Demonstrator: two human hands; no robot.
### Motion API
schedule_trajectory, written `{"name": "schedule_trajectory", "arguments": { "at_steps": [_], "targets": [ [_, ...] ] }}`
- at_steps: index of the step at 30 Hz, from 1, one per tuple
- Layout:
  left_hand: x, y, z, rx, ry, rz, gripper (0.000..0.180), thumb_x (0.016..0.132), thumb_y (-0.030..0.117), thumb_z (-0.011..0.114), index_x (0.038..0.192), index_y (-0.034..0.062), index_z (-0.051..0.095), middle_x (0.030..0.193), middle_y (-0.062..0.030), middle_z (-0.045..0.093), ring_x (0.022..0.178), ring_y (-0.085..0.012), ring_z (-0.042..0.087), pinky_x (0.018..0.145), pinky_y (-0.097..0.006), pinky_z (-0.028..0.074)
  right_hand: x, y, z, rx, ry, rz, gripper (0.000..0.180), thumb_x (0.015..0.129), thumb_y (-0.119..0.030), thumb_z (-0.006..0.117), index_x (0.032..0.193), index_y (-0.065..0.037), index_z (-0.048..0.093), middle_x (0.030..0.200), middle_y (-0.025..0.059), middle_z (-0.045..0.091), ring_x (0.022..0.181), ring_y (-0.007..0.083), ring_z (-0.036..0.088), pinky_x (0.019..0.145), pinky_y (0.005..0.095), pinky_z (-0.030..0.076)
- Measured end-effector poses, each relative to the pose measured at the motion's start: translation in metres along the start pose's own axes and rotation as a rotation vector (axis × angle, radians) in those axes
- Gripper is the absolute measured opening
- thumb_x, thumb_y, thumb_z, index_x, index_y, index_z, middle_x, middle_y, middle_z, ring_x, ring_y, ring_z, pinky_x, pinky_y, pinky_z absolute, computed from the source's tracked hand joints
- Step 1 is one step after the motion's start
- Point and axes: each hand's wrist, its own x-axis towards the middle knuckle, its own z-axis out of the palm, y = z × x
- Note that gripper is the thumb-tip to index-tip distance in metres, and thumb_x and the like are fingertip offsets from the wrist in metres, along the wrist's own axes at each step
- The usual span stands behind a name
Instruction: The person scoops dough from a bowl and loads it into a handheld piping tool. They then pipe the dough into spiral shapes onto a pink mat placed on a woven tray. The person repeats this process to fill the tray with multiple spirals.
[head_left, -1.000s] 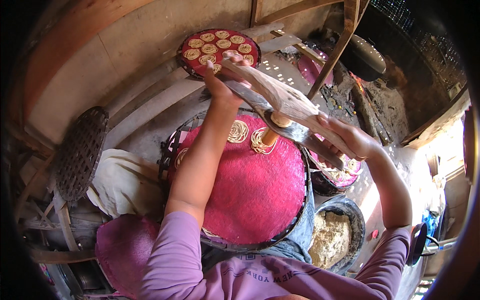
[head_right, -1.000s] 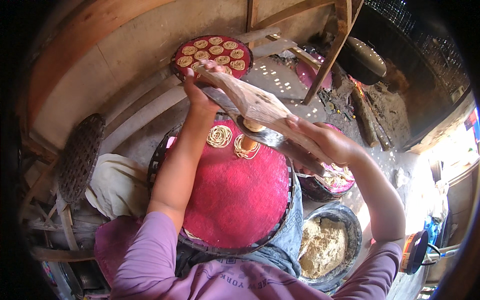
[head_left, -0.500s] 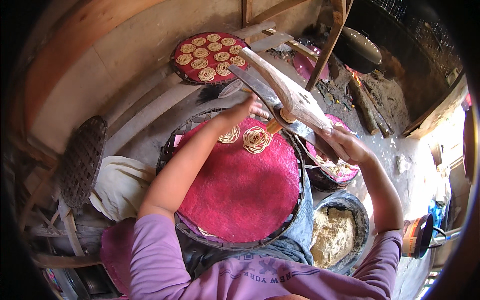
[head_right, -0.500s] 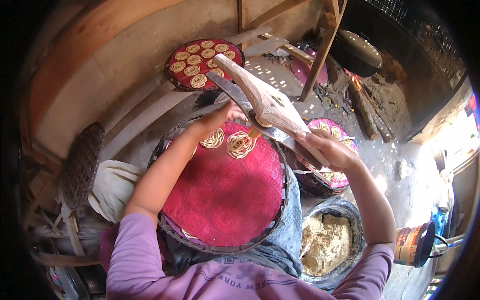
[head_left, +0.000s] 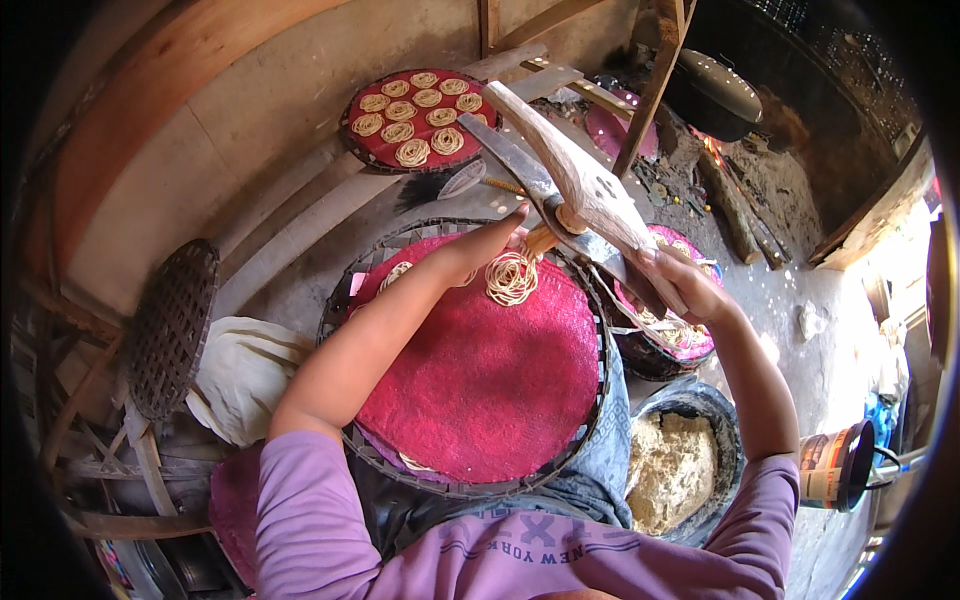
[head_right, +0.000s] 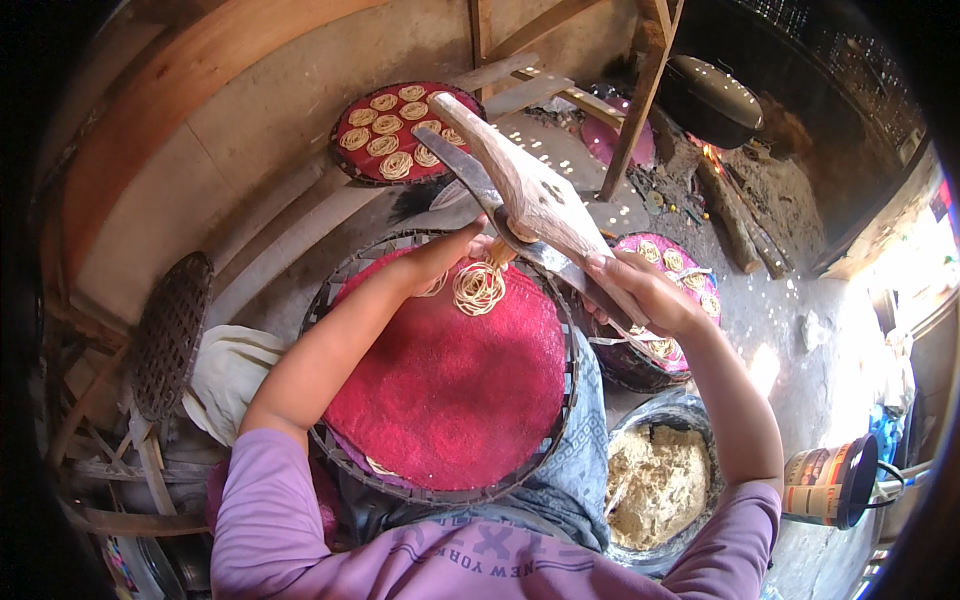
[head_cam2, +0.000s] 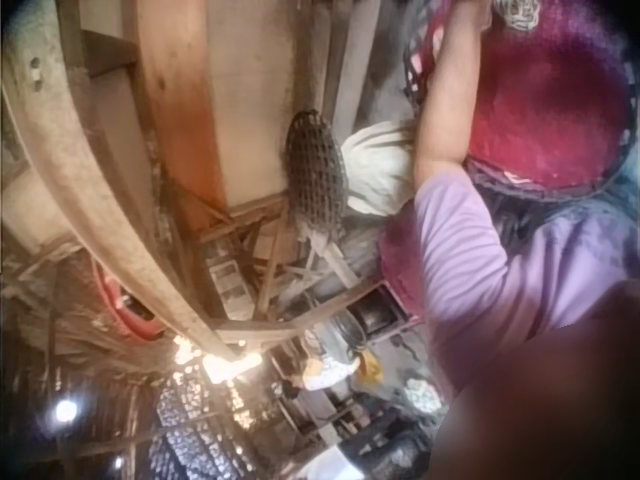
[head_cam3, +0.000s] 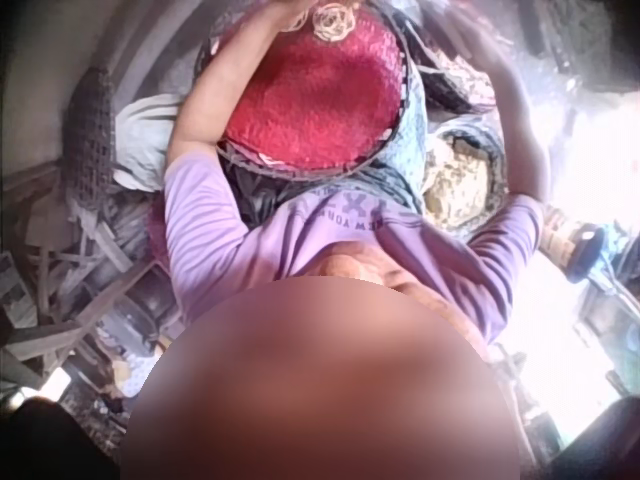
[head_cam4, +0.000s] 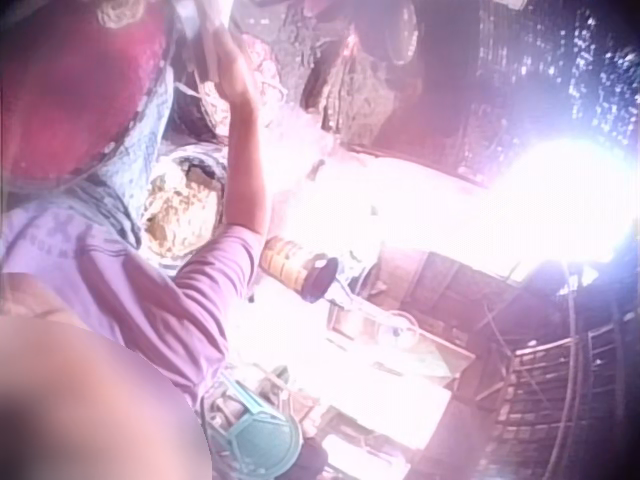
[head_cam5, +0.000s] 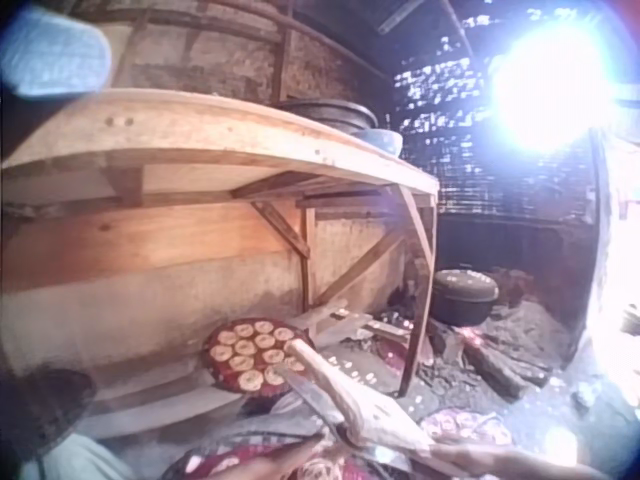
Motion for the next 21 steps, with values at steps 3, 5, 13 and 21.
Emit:
{"name": "schedule_trajectory", "arguments": {
  "at_steps": [3, 5, 13, 21],
  "targets": [
    [-0.01, -0.004, 0.002, 0.179, 0.158, 0.026, 0.082, 0.095, 0.069, 0.021, 0.148, 0.0072, 0.032, 0.149, -0.0172, 0.037, 0.134, -0.0313, 0.034, 0.112, -0.041, 0.02, 0.0, 0.0, 0.0, -0.026, 0.022, -0.015, 0.051, 0.095, -0.049, 0.05, 0.104, 0.001, 0.056, 0.084, 0.0084, 0.063, 0.072, 0.0141, 0.061, 0.063, 0.026, 0.048],
    [-0.02, -0.012, 0.005, 0.576, 0.297, 0.257, 0.071, 0.096, 0.063, 0.027, 0.145, 0.0116, 0.038, 0.148, -0.015, 0.038, 0.127, -0.0309, 0.039, 0.109, -0.043, 0.024, -0.001, 0.0, -0.002, -0.045, -0.015, -0.037, 0.051, 0.095, -0.048, 0.05, 0.106, 0.001, 0.056, 0.084, 0.0084, 0.063, 0.072, 0.0138, 0.061, 0.063, 0.0259, 0.048],
    [-0.067, 0.013, 0.015, 1.366, 0.673, 0.561, 0.051, 0.096, 0.045, 0.046, 0.12, 0.0036, 0.063, 0.145, -0.0096, 0.044, 0.111, -0.0325, 0.049, 0.097, -0.046, 0.037, -0.037, -0.01, -0.002, -0.11, 0.016, -0.105, 0.049, 0.093, -0.045, 0.051, 0.103, 0.002, 0.058, 0.083, 0.009, 0.063, 0.071, 0.0138, 0.061, 0.063, 0.0259, 0.048],
    [-0.047, 0.122, -0.003, -1.024, -0.339, 1.12, 0.079, 0.093, 0.07, 0.021, 0.13, 0.0046, 0.046, 0.117, -0.0128, 0.056, 0.108, -0.026, 0.052, 0.103, -0.043, 0.035, -0.057, -0.023, 0.005, 0.262, -0.222, 0.114, 0.063, 0.096, -0.056, 0.039, 0.118, 0.001, 0.052, 0.091, 0.0214, 0.066, 0.074, 0.0234, 0.066, 0.061, 0.0293, 0.052]
  ]
}}
